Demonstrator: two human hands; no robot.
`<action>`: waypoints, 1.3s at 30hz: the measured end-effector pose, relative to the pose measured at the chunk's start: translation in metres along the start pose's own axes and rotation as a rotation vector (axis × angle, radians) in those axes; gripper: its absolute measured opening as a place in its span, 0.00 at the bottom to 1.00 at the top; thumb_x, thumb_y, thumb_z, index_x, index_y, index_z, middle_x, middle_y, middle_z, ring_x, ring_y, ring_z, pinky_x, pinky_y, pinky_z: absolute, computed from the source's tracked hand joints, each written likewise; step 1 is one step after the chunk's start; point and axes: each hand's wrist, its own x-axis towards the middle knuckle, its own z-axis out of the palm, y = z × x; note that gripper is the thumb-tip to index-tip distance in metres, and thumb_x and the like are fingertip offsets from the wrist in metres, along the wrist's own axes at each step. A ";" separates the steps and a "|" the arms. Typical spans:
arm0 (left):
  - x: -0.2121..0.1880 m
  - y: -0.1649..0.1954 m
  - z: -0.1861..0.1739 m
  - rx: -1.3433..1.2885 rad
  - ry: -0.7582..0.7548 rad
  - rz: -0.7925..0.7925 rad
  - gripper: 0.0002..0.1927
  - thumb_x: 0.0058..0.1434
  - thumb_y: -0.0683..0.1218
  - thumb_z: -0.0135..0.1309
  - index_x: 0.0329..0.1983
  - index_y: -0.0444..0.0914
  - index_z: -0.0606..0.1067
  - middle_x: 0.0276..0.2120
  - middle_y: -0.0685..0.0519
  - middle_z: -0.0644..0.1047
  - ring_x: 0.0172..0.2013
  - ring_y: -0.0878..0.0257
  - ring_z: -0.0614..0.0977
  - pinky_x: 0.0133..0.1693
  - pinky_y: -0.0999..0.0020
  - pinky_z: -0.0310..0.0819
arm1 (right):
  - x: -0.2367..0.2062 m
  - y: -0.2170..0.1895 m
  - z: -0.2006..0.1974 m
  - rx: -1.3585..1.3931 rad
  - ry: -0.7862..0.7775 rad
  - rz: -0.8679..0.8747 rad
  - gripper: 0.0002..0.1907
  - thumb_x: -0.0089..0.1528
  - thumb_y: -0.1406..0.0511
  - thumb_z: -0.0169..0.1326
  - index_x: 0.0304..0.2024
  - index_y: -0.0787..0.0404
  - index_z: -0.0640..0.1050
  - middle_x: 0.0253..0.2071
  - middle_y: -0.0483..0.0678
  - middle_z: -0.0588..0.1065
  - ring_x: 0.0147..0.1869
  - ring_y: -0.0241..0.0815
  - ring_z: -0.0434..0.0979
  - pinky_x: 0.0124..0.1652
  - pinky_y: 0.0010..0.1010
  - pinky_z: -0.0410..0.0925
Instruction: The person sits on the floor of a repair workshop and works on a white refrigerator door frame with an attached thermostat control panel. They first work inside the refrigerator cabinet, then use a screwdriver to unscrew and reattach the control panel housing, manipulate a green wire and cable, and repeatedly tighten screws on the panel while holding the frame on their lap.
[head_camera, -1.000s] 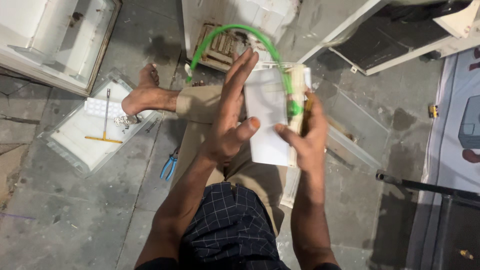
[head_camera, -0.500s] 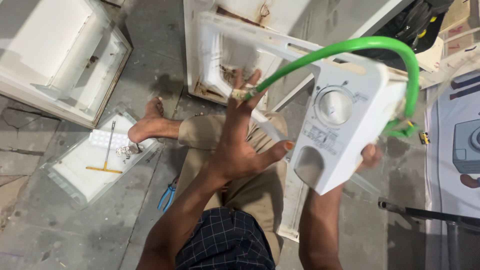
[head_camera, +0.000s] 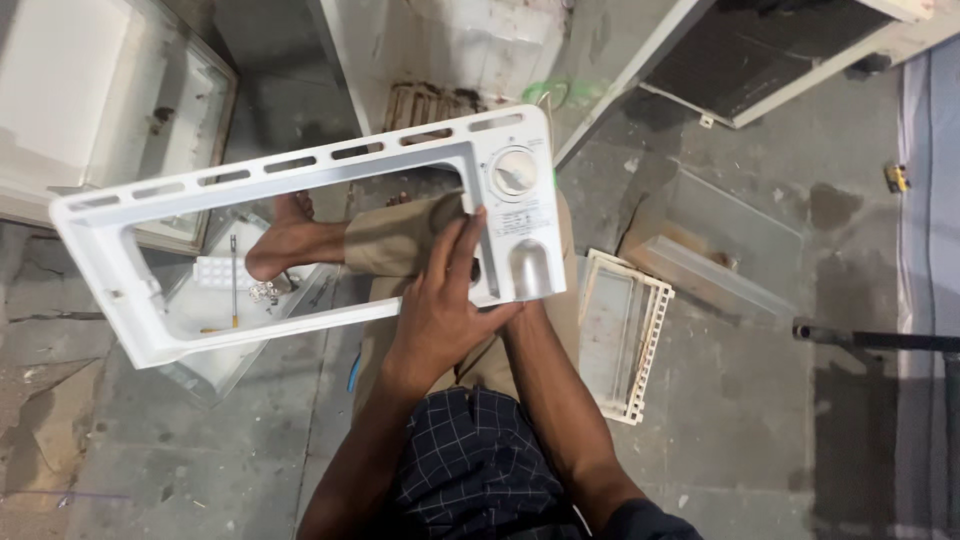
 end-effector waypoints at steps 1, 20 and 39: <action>0.001 -0.003 0.004 -0.028 0.041 0.005 0.57 0.48 0.58 0.71 0.77 0.41 0.54 0.67 0.38 0.67 0.56 0.41 0.80 0.50 0.51 0.81 | 0.002 0.000 -0.004 0.011 0.009 -0.011 0.39 0.63 0.52 0.51 0.70 0.69 0.65 0.61 0.58 0.73 0.60 0.52 0.76 0.60 0.40 0.68; 0.012 -0.048 0.016 -0.130 0.051 0.068 0.59 0.46 0.55 0.77 0.77 0.39 0.57 0.59 0.41 0.72 0.53 0.47 0.81 0.50 0.58 0.80 | 0.006 -0.010 -0.009 0.040 0.026 -0.096 0.35 0.69 0.47 0.41 0.68 0.66 0.68 0.63 0.57 0.74 0.63 0.54 0.76 0.64 0.44 0.68; 0.029 -0.062 0.008 -0.085 0.047 0.228 0.50 0.55 0.56 0.72 0.76 0.43 0.60 0.42 0.47 0.76 0.40 0.55 0.82 0.44 0.62 0.80 | 0.007 -0.015 0.015 -0.118 0.134 -0.102 0.31 0.71 0.47 0.39 0.63 0.62 0.73 0.56 0.52 0.77 0.58 0.47 0.78 0.59 0.40 0.70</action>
